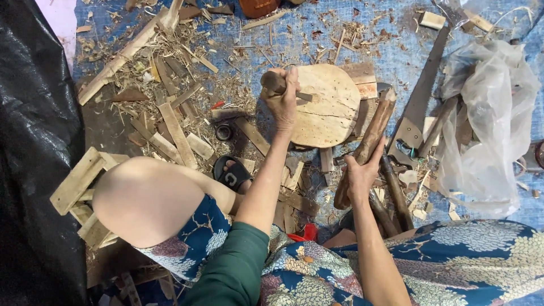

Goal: Chiseling and shaping a circular piece of wood using a hand chisel and a wooden mallet.

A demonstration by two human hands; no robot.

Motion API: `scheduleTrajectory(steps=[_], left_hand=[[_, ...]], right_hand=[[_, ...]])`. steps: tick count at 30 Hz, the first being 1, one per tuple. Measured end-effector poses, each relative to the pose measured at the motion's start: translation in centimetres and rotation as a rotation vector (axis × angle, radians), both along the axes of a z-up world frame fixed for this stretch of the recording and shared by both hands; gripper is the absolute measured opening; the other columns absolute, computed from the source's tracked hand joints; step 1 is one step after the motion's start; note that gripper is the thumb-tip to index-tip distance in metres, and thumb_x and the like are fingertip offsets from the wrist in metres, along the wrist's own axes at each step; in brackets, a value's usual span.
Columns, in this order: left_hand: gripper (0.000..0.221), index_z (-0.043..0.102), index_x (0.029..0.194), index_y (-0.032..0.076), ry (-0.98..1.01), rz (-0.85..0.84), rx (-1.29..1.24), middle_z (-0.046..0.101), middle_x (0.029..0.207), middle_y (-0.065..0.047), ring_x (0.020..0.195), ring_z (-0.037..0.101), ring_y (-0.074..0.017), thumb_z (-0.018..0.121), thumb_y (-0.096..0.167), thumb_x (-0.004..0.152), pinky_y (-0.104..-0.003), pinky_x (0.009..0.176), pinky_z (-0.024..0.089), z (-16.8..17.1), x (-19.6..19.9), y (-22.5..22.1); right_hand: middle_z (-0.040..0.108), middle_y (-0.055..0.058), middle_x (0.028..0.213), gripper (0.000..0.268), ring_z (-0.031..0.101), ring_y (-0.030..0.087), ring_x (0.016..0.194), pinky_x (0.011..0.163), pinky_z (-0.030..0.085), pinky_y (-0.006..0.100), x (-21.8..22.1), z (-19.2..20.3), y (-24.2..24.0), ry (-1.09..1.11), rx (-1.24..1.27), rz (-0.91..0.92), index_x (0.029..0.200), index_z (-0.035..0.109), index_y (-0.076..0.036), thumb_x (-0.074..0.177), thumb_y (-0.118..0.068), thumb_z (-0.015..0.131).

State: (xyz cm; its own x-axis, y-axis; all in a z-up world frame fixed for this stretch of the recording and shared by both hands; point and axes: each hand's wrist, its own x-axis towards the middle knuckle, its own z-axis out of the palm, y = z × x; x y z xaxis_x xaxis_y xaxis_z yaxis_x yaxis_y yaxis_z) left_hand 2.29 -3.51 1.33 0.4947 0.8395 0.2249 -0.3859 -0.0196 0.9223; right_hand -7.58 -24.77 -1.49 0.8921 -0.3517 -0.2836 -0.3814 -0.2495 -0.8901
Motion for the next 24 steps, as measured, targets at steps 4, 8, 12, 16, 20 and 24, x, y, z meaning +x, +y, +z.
scheduleTrajectory(steps=[4, 8, 12, 16, 20, 24], left_hand=[[0.028, 0.063, 0.078, 0.015, 0.025, -0.105, 0.012, 0.065, 0.057, -0.008, 0.053, 0.066, -0.0138, 0.075, 0.034, 0.093, -0.033, 0.046, 0.059, -1.1, -0.1, -1.0], [0.031, 0.058, 0.080, 0.016, 0.138, -0.195, 0.127, 0.050, 0.064, 0.001, 0.069, 0.055, -0.0066, 0.080, 0.036, 0.088, -0.029, 0.077, 0.051, -2.0, 0.0, -1.7], [0.036, 0.056, 0.104, 0.013, 0.207, -0.225, 0.055, 0.055, 0.078, -0.001, 0.075, 0.054, -0.0163, 0.082, 0.034, 0.090, -0.042, 0.083, 0.052, 2.3, -1.0, -0.7], [0.043, 0.052, 0.106, 0.018, 0.134, -0.122, -0.109, 0.053, 0.087, 0.004, 0.084, 0.054, -0.0111, 0.085, 0.038, 0.086, -0.034, 0.084, 0.045, -0.5, 0.0, -0.6], [0.027, 0.058, 0.088, 0.016, 0.115, -0.353, 0.064, 0.053, 0.075, 0.003, 0.074, 0.056, -0.0150, 0.083, 0.026, 0.089, -0.038, 0.085, 0.049, 0.2, -0.2, -0.5], [0.028, 0.058, 0.077, 0.015, -0.035, -0.369, 0.166, 0.055, 0.067, 0.003, 0.070, 0.054, -0.0066, 0.085, 0.015, 0.084, -0.032, 0.081, 0.045, -3.2, 0.8, -1.7]], right_hand=[[0.069, 0.024, 0.082, 0.100, 0.072, 0.029, 0.058, 0.050, 0.057, 0.036, 0.5, -1.2, -0.5, -0.017, -0.020, 0.007, 0.158, 0.035, -0.038, 0.071, -0.005, 0.073], [0.069, 0.023, 0.081, 0.100, 0.071, 0.029, 0.056, 0.047, 0.057, 0.035, 0.2, -0.7, -0.2, -0.042, -0.011, 0.019, 0.158, 0.036, -0.036, 0.071, -0.003, 0.073], [0.068, 0.023, 0.081, 0.101, 0.071, 0.029, 0.055, 0.046, 0.057, 0.034, 0.4, -1.7, -0.5, -0.059, 0.006, 0.019, 0.158, 0.034, -0.036, 0.071, -0.001, 0.073], [0.067, 0.023, 0.081, 0.101, 0.070, 0.029, 0.054, 0.045, 0.057, 0.035, 0.3, -2.0, -0.6, -0.080, 0.053, 0.021, 0.159, 0.033, -0.033, 0.071, 0.001, 0.072], [0.067, 0.023, 0.082, 0.103, 0.070, 0.029, 0.054, 0.043, 0.055, 0.036, 0.2, -2.2, -0.7, -0.112, 0.064, 0.055, 0.160, 0.031, -0.031, 0.072, 0.003, 0.071], [0.066, 0.025, 0.083, 0.103, 0.069, 0.031, 0.054, 0.044, 0.055, 0.037, 0.2, -2.7, -0.8, -0.142, 0.069, 0.064, 0.160, 0.032, -0.028, 0.071, 0.004, 0.072]])
